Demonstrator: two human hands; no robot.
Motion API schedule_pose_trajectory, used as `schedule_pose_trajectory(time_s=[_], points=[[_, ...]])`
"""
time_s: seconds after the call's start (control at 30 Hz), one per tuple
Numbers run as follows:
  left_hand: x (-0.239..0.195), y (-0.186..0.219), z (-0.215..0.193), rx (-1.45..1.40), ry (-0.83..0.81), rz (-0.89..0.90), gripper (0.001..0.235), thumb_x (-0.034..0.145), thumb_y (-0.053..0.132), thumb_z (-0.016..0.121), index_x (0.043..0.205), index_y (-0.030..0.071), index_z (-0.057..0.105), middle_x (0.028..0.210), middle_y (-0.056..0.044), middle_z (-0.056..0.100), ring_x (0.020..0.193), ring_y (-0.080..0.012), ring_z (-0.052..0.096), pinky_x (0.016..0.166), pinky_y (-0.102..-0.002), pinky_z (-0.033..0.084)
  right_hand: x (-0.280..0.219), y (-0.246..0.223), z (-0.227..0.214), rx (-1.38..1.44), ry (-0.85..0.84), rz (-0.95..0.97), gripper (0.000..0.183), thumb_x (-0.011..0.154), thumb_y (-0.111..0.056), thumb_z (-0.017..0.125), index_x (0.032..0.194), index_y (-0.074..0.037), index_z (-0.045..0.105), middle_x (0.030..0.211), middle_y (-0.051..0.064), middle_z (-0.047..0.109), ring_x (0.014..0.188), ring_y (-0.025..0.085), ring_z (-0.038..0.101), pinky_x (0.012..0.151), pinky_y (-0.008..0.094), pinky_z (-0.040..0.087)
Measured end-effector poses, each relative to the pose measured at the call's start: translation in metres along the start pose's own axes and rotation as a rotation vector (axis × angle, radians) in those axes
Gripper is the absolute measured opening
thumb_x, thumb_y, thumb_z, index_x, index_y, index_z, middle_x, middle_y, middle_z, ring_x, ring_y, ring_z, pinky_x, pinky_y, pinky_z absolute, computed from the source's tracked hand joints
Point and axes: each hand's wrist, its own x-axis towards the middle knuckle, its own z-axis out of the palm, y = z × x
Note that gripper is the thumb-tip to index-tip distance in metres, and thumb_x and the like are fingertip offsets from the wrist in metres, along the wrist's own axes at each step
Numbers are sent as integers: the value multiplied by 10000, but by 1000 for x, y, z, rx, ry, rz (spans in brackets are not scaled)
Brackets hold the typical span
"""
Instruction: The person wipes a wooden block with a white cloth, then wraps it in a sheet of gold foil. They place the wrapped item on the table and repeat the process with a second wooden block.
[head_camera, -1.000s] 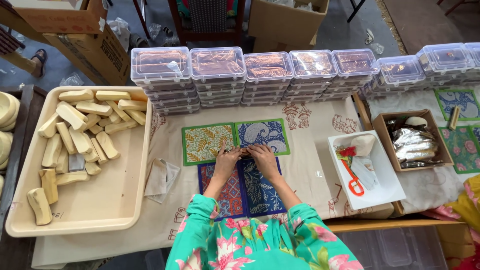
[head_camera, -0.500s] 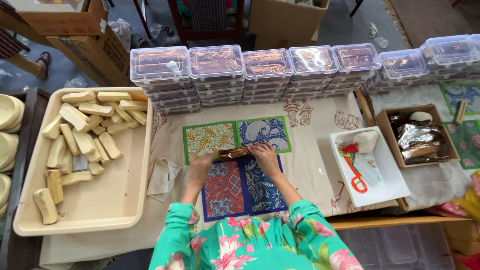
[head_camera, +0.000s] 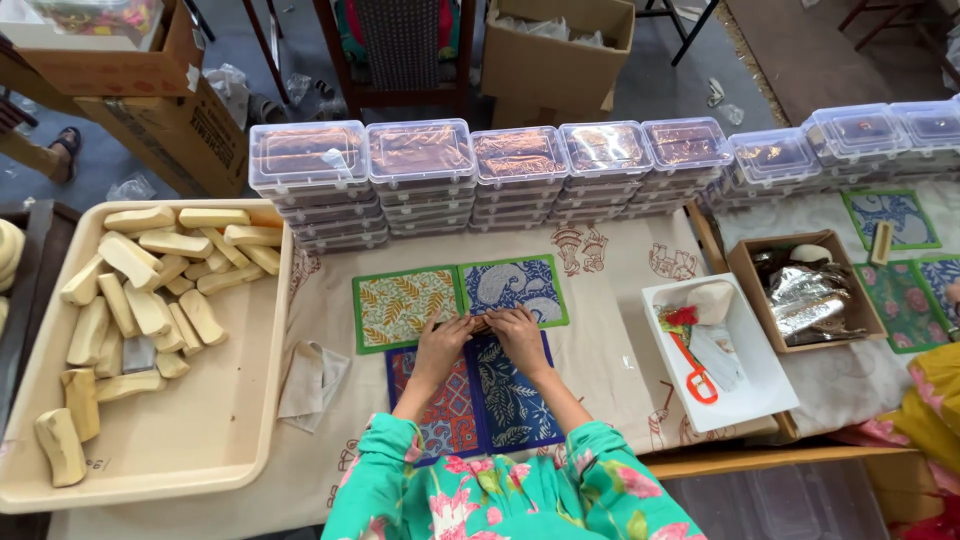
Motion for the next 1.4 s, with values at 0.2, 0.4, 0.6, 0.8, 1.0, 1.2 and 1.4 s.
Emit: schedule_pose_trajectory(time_s=[0.2, 0.4, 0.6, 0.8, 1.0, 1.2, 1.4], points=[[-3, 1, 4, -41, 52, -35, 338, 934, 211, 668, 1254, 116, 719, 1298, -30, 716, 1244, -175, 649, 1209, -466, 331, 15, -16, -31, 109, -137, 68, 362, 767, -209, 831, 1099, -82, 765, 1215, 41, 713, 1137, 246, 636, 1081, 543, 357], [-1, -1, 2, -61, 21, -43, 343, 914, 191, 660, 1246, 137, 725, 1301, -20, 718, 1255, -173, 644, 1213, -463, 321, 3, 20, 1, 68, -164, 69, 296, 883, -152, 734, 1176, -170, 774, 1261, -26, 732, 1188, 204, 650, 1160, 534, 385], [6, -7, -2, -46, -11, 1, 331, 917, 203, 666, 1228, 111, 731, 1286, -33, 723, 1227, -190, 646, 1174, -475, 336, 18, 16, -16, 102, -295, 162, 281, 876, -153, 749, 1156, -167, 771, 1240, -15, 731, 1146, 213, 680, 1148, 621, 308], [23, -30, 18, -117, -5, -41, 294, 929, 246, 672, 1197, 147, 742, 1261, -14, 733, 1210, -185, 644, 1209, -465, 323, 40, 38, -6, 143, -274, 79, 258, 885, -162, 745, 1143, -163, 756, 1211, -18, 748, 1101, 218, 710, 1154, 583, 366], [89, -74, 14, -13, -21, -45, 306, 928, 232, 677, 1210, 135, 746, 1264, -10, 725, 1219, -171, 640, 1196, -479, 262, 106, 67, 19, 112, -211, 109, 292, 882, -130, 721, 1172, -155, 755, 1243, 1, 737, 1085, 253, 703, 1132, 551, 385], [116, -128, 93, 30, -94, -184, 297, 922, 252, 680, 1203, 184, 748, 1239, 11, 733, 1042, -168, 703, 1241, -493, 296, 154, 90, 47, 79, -235, 133, 265, 880, -115, 731, 1137, -147, 787, 1136, 51, 774, 1055, 256, 703, 1144, 509, 399], [143, -128, 63, -63, -49, -261, 370, 810, 249, 755, 1174, 182, 758, 1084, -27, 764, 983, -215, 711, 1115, -439, 402, 165, 90, 59, -4, 27, 15, 274, 824, -94, 738, 1092, -132, 784, 1013, 78, 756, 1072, 300, 643, 987, 460, 458]])
